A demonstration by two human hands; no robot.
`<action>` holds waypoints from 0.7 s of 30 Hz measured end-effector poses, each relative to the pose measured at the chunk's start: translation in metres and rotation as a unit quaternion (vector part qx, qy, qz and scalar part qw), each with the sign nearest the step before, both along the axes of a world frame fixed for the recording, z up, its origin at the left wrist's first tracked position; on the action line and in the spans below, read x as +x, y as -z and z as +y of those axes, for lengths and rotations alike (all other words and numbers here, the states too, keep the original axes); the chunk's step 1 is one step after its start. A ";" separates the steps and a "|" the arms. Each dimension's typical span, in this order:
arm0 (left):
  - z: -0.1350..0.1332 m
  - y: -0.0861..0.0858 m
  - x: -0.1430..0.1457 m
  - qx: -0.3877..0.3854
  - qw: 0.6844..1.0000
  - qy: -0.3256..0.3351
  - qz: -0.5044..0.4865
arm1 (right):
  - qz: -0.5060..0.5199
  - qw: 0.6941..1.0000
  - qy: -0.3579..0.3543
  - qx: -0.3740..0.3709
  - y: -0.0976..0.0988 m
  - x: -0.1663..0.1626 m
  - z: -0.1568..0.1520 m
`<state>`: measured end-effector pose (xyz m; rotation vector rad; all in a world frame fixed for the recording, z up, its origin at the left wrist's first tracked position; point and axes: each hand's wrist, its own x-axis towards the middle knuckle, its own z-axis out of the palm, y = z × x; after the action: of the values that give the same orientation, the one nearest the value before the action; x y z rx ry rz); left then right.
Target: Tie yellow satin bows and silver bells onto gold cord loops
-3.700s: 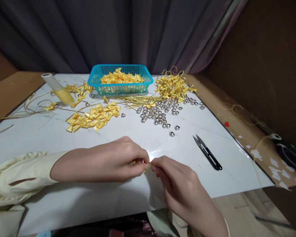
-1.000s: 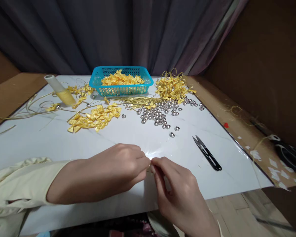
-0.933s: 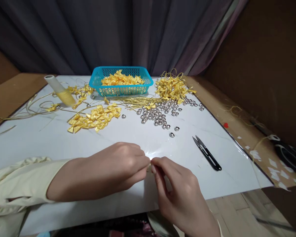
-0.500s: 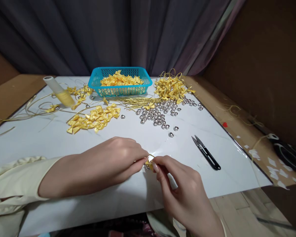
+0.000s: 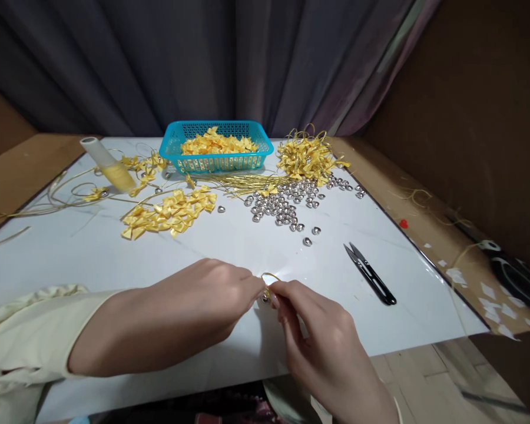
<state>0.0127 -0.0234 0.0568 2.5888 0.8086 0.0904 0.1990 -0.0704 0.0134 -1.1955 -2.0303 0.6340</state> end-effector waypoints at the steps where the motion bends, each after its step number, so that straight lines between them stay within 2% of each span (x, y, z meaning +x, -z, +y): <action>1: 0.000 0.000 0.000 -0.014 1.000 -0.005 0.000 | -0.006 1.000 -0.001 0.005 0.000 0.000 0.000; 9: -0.001 -0.005 0.001 -0.043 0.998 -0.010 0.037 | -0.029 0.999 -0.002 0.019 0.000 -0.001 -0.001; 21: -0.001 -0.005 0.000 0.018 0.996 0.040 0.080 | -0.051 0.998 -0.008 0.019 -0.002 -0.002 -0.001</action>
<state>0.0125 -0.0245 0.0620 2.6850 0.7638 -0.1291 0.1974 -0.0710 0.0150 -1.2116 -2.1283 0.5490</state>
